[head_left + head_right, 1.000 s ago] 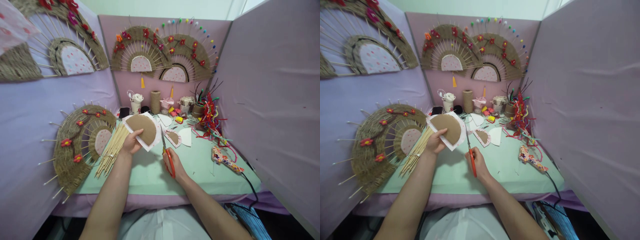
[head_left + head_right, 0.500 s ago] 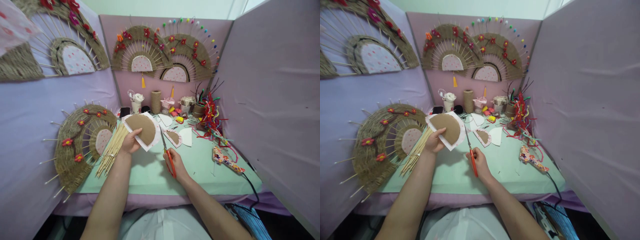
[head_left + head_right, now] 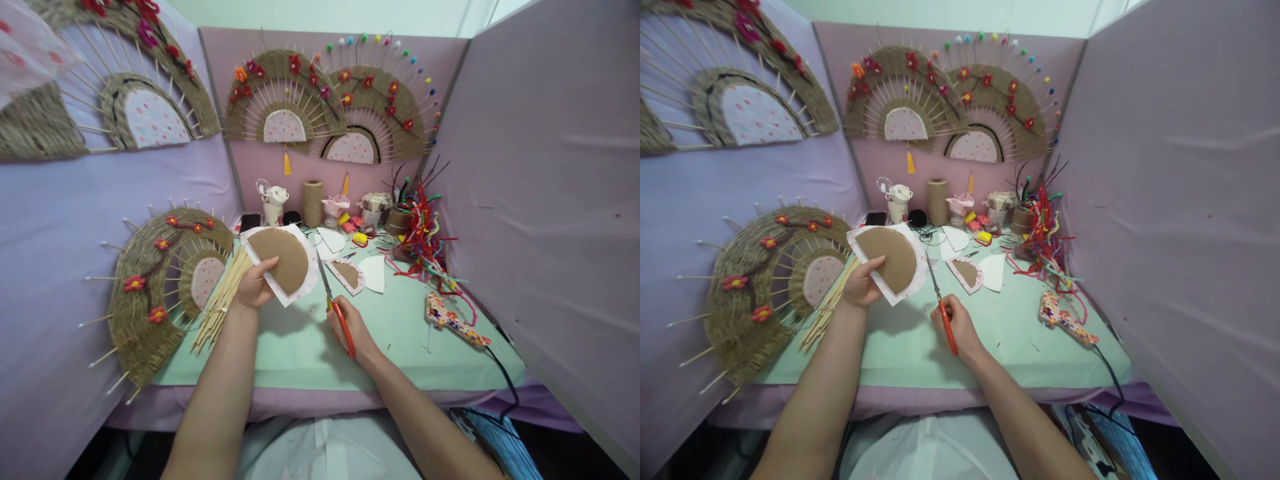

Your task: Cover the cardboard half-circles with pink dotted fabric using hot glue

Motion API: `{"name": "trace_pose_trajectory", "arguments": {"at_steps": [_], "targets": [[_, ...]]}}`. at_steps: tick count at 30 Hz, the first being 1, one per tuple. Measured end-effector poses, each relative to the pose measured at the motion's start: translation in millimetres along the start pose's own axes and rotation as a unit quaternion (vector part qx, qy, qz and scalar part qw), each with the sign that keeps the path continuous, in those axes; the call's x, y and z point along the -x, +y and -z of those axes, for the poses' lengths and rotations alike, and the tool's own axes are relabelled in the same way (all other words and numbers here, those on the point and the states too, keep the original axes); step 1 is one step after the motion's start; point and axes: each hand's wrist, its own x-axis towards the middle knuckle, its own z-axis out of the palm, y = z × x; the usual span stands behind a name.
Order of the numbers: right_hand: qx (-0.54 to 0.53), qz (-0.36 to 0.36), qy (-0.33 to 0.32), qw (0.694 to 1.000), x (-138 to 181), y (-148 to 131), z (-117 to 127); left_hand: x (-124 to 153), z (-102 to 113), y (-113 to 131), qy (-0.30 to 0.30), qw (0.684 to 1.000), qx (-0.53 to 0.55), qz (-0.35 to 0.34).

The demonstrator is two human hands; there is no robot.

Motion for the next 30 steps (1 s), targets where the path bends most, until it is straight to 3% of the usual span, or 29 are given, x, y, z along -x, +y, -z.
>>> {"name": "trace_pose_trajectory", "arguments": {"at_steps": [17,30], "targets": [[0.015,0.021,-0.039,0.999,2.4,2.8,5.9,1.2,3.8,-2.9,-0.036,0.999,-0.032,0.006],[0.012,0.0,-0.031,0.999,3.3,2.1,7.3,1.0,6.3,-3.4,-0.049,0.998,-0.042,0.009]]}}
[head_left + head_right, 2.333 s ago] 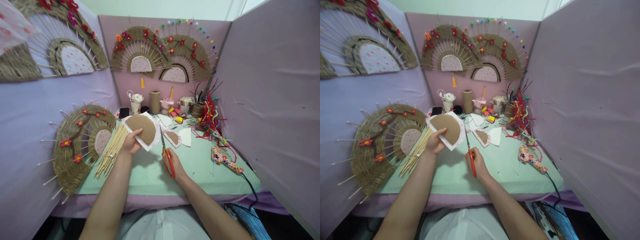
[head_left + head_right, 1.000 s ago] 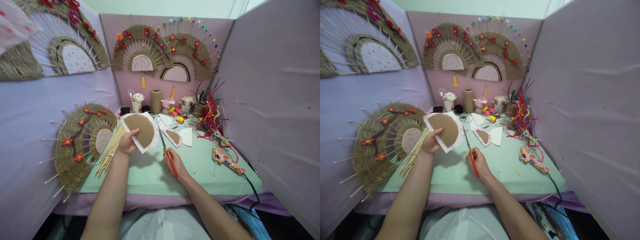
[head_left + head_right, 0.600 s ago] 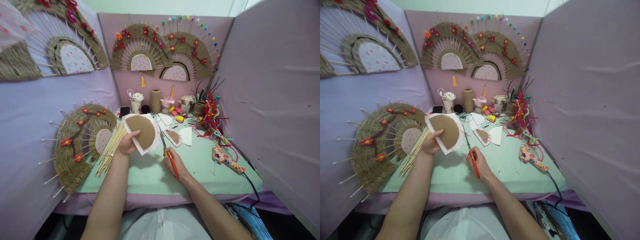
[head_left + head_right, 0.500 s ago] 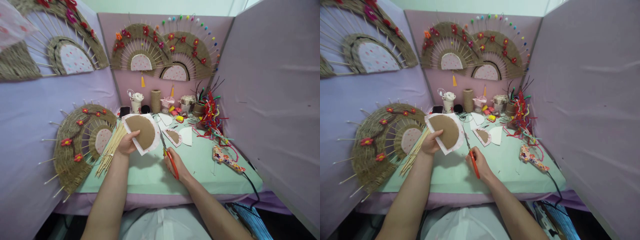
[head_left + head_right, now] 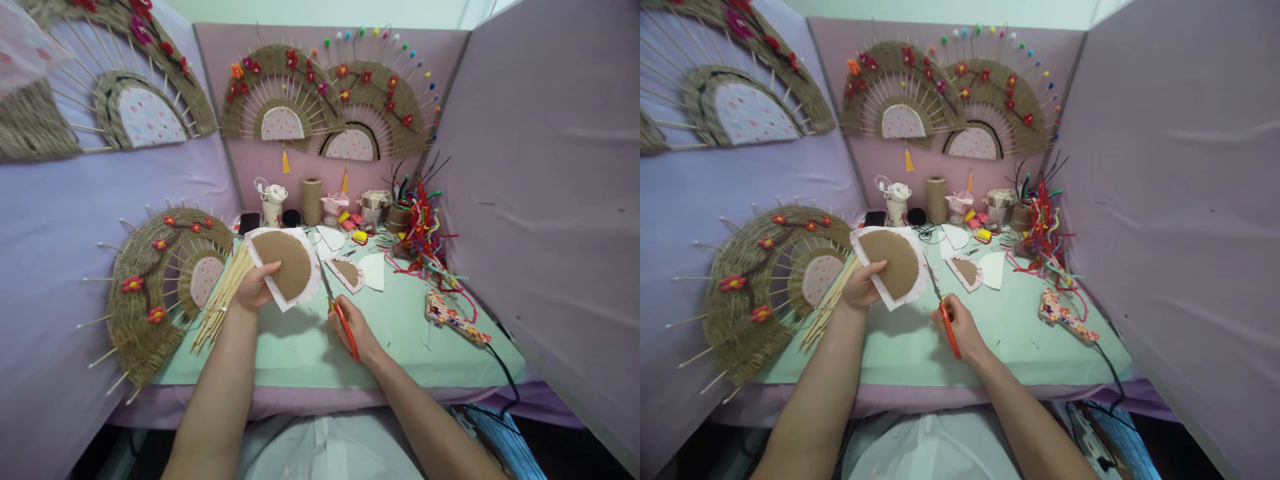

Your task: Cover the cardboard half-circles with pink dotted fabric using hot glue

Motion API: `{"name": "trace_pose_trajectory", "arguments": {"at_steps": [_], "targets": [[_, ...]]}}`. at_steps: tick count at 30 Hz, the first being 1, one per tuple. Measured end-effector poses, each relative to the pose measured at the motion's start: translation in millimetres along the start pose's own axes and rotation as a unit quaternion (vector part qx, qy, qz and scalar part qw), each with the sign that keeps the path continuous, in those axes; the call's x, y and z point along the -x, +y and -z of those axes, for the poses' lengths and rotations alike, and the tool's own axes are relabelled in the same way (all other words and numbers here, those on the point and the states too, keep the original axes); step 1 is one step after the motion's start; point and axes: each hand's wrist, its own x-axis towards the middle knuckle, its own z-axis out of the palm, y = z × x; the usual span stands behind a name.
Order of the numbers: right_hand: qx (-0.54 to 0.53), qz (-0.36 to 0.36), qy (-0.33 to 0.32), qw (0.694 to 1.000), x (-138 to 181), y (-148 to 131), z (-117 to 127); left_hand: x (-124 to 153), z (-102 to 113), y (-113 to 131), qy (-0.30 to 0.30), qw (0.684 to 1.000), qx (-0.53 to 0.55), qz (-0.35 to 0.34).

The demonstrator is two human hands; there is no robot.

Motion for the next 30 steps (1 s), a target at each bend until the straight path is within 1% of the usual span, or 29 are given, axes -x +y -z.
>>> {"name": "trace_pose_trajectory", "arguments": {"at_steps": [5,10,13,20,26,30], "targets": [[-0.019,-0.005,0.009,1.0,-0.1,-1.0,0.1,0.1,0.4,-0.2,-0.004,1.0,-0.006,-0.008],[-0.025,-0.01,0.012,1.0,0.6,-3.5,0.1,0.7,0.0,0.4,-0.003,1.0,0.0,0.003],[-0.033,-0.016,0.017,0.999,1.8,-4.4,-0.7,1.0,0.1,0.4,-0.002,1.0,0.001,-0.005],[-0.019,-0.024,0.029,0.999,2.5,-1.3,-1.2,1.3,0.4,0.6,-0.004,1.0,-0.005,-0.004],[-0.005,0.001,0.028,1.0,2.6,3.3,0.4,1.2,1.2,0.4,-0.006,1.0,-0.011,-0.006],[0.02,0.03,0.022,0.999,3.3,2.5,1.3,1.5,1.5,0.1,-0.01,1.0,-0.013,-0.003]]}}
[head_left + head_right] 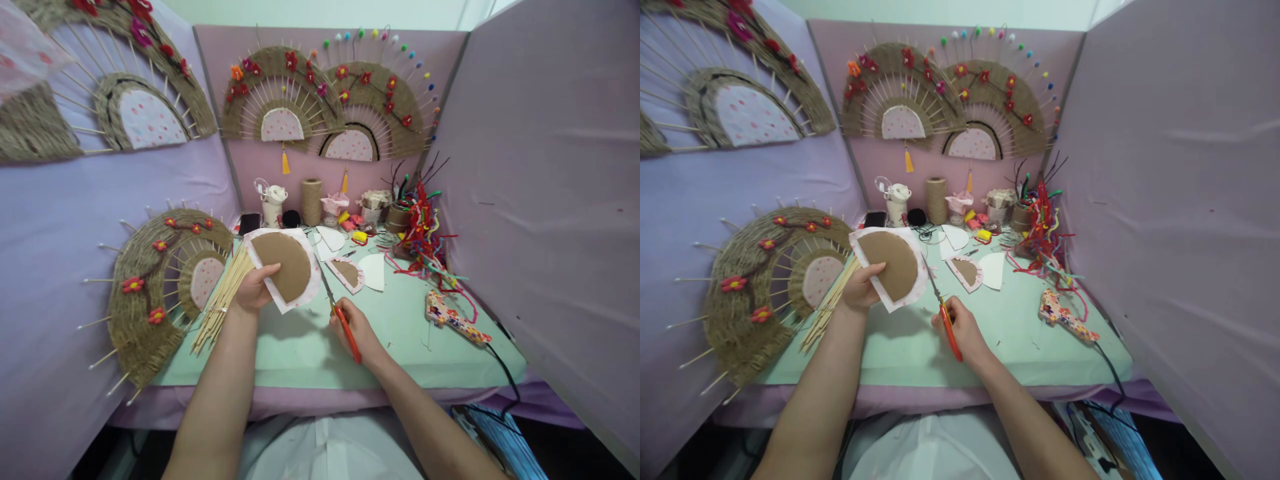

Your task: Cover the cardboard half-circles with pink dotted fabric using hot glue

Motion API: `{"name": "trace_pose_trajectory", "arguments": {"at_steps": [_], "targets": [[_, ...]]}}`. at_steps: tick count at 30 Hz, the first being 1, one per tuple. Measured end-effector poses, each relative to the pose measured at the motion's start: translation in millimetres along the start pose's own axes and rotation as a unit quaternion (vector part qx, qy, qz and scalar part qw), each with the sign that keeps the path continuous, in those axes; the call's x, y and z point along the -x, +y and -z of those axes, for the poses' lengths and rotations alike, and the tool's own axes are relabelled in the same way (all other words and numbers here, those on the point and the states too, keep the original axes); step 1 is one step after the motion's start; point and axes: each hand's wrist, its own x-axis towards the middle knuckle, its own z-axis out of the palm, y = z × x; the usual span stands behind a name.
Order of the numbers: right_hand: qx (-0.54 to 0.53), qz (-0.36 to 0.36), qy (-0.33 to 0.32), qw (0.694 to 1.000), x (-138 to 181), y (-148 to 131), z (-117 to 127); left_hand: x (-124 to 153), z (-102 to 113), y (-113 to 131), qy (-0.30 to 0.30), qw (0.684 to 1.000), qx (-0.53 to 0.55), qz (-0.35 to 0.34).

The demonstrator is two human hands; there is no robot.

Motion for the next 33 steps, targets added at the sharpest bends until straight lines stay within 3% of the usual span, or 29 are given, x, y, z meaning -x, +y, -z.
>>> {"name": "trace_pose_trajectory", "arguments": {"at_steps": [8,25,33], "targets": [[0.01,0.019,0.003,1.0,0.0,-5.3,1.0,2.7,-4.3,-0.5,-0.014,1.0,0.003,0.012],[-0.023,-0.041,0.023,0.999,-1.2,-2.5,0.4,-0.1,0.4,-1.3,-0.003,1.0,0.0,0.012],[0.008,-0.007,0.015,1.0,0.8,-6.4,1.4,-3.9,5.2,-2.2,-0.004,0.999,0.007,0.033]]}}
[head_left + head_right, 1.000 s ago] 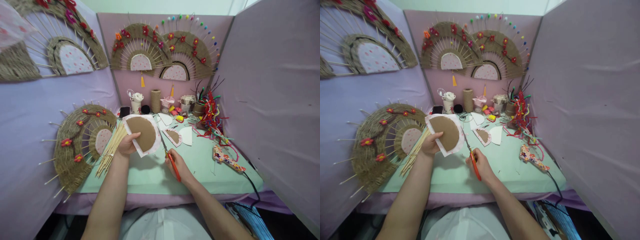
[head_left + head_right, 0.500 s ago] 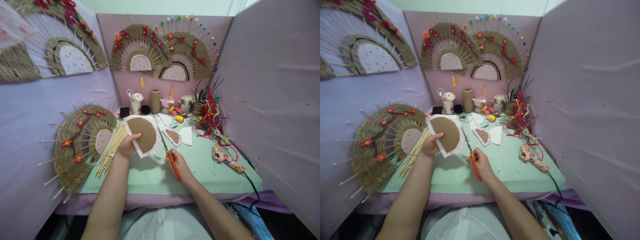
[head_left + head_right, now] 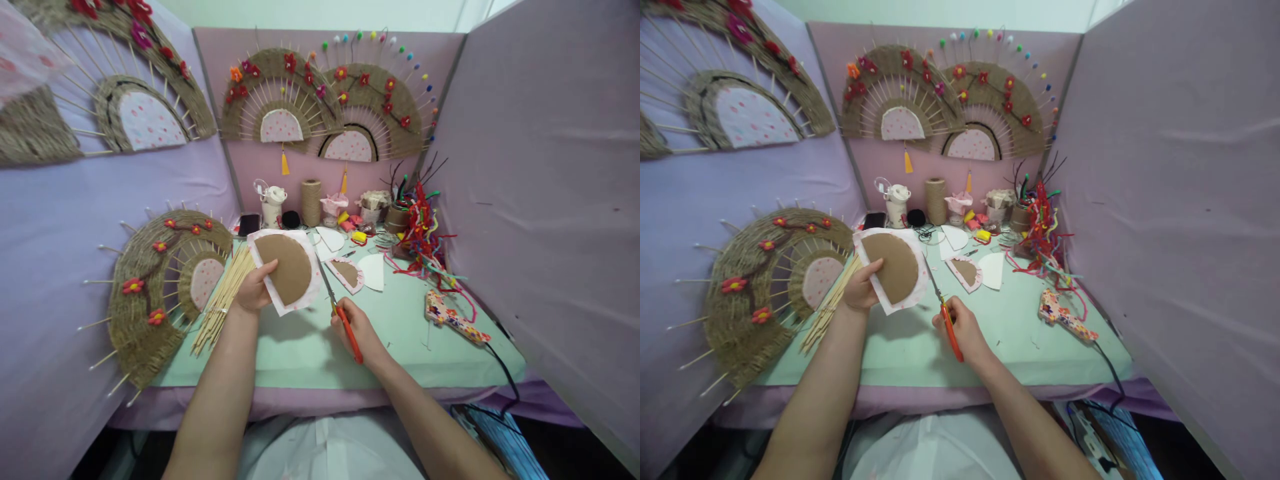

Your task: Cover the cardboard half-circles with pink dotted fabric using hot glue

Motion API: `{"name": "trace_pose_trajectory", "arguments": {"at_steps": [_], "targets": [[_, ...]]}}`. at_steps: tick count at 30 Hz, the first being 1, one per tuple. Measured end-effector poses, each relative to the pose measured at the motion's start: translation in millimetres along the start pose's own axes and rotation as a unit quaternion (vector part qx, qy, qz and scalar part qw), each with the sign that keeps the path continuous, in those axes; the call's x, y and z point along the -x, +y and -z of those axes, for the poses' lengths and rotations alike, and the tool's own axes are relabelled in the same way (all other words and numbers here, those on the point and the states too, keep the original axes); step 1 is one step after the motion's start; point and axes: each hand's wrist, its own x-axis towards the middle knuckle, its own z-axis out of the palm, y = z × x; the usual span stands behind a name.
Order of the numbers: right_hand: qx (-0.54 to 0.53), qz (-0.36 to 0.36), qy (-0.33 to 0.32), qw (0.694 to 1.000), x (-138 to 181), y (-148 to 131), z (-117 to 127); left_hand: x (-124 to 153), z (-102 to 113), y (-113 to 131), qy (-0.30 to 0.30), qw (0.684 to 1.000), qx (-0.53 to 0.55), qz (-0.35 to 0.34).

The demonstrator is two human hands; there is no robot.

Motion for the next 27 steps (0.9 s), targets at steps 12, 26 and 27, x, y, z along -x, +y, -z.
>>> {"name": "trace_pose_trajectory", "arguments": {"at_steps": [12,26,27], "targets": [[0.004,0.015,-0.005,1.0,1.2,-0.6,0.3,3.7,-4.5,-0.8,0.001,0.999,0.001,0.034],[-0.022,-0.028,0.014,0.999,1.7,0.1,-1.0,3.7,-3.9,-1.0,-0.015,0.999,-0.001,0.033],[-0.025,-0.031,0.016,0.999,1.8,-0.2,-1.2,3.9,-4.6,-0.9,-0.013,0.999,0.001,0.032]]}}
